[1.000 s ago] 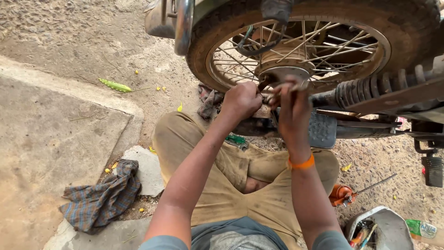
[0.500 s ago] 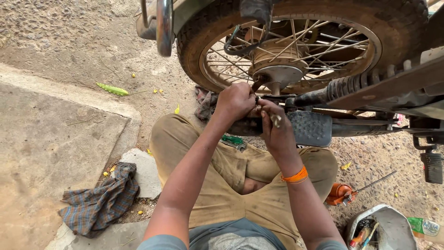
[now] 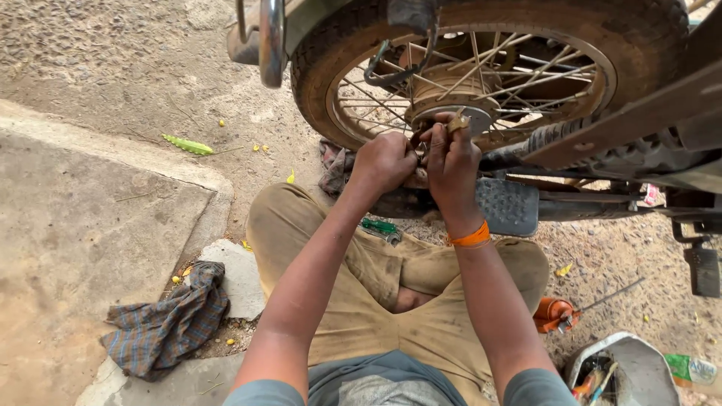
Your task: The person sits on the ground and works on the rear wheel area of a motorcycle. They use a wrench to tighten a bolt on the wheel hub, then apply oil from a small can to the chain and hub area. The person continues to adjust and tighten components near the rear wheel using a wrench.
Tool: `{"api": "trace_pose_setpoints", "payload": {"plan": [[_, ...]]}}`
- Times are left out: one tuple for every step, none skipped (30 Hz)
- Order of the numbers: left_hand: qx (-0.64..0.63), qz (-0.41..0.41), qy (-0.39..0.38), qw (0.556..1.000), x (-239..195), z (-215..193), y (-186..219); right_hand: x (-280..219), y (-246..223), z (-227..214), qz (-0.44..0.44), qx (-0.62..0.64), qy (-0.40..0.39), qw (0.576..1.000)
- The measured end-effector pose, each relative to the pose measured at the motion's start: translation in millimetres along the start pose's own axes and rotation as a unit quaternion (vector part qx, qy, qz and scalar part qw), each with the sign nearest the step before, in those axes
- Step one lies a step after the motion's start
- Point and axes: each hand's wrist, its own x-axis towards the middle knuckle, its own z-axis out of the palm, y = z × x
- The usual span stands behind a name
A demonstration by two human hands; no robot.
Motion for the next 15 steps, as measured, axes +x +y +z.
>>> {"api": "trace_pose_setpoints", "payload": {"plan": [[-0.006, 0.002, 0.000, 1.000, -1, 0, 0, -1, 2, 0, -0.053, -0.020, 0.015, 0.998], [-0.010, 0.010, 0.000, 1.000, 0, -1, 1, 0, 5, 0, -0.108, -0.041, 0.034, 0.993], [-0.009, 0.015, -0.002, 1.000, 0, 1, 0, -2, -1, -4, -0.107, -0.043, 0.039, 0.993], [-0.003, 0.028, 0.007, 1.000, 0, 1, -2, -3, -7, -6, -0.107, -0.023, 0.030, 0.994], [0.004, 0.040, 0.016, 0.999, 0, 0, -4, -5, -13, -8, -0.107, -0.003, 0.021, 0.994], [0.006, 0.043, 0.018, 0.999, -4, -12, 10, -9, -12, -9, -0.109, -0.002, 0.024, 0.994], [-0.019, 0.066, 0.011, 0.998, -8, -24, 23, -13, -11, -10, -0.090, -0.034, 0.020, 0.995], [-0.045, 0.087, 0.003, 0.995, -13, -35, 36, -17, -9, -12, -0.069, -0.067, 0.015, 0.995], [-0.044, 0.089, 0.005, 0.995, -12, -34, 35, -23, -12, -14, -0.071, -0.067, 0.017, 0.995], [-0.027, 0.112, -0.002, 0.993, -13, -32, 34, -30, -14, -17, -0.088, -0.084, 0.009, 0.992], [-0.010, 0.134, -0.009, 0.991, -12, -30, 33, -36, -16, -20, -0.105, -0.102, 0.001, 0.989], [-0.008, 0.136, -0.011, 0.991, -12, -27, 31, -41, -21, -28, -0.103, -0.102, 0.004, 0.989], [-0.017, 0.141, -0.008, 0.990, -12, -24, 29, -46, -25, -35, -0.104, -0.096, -0.007, 0.990], [-0.024, 0.146, -0.004, 0.989, -11, -22, 26, -51, -30, -43, -0.105, -0.089, -0.018, 0.990], [-0.021, 0.147, -0.006, 0.989, -12, -24, 29, -64, -20, -59, -0.104, -0.087, -0.015, 0.991]]}}
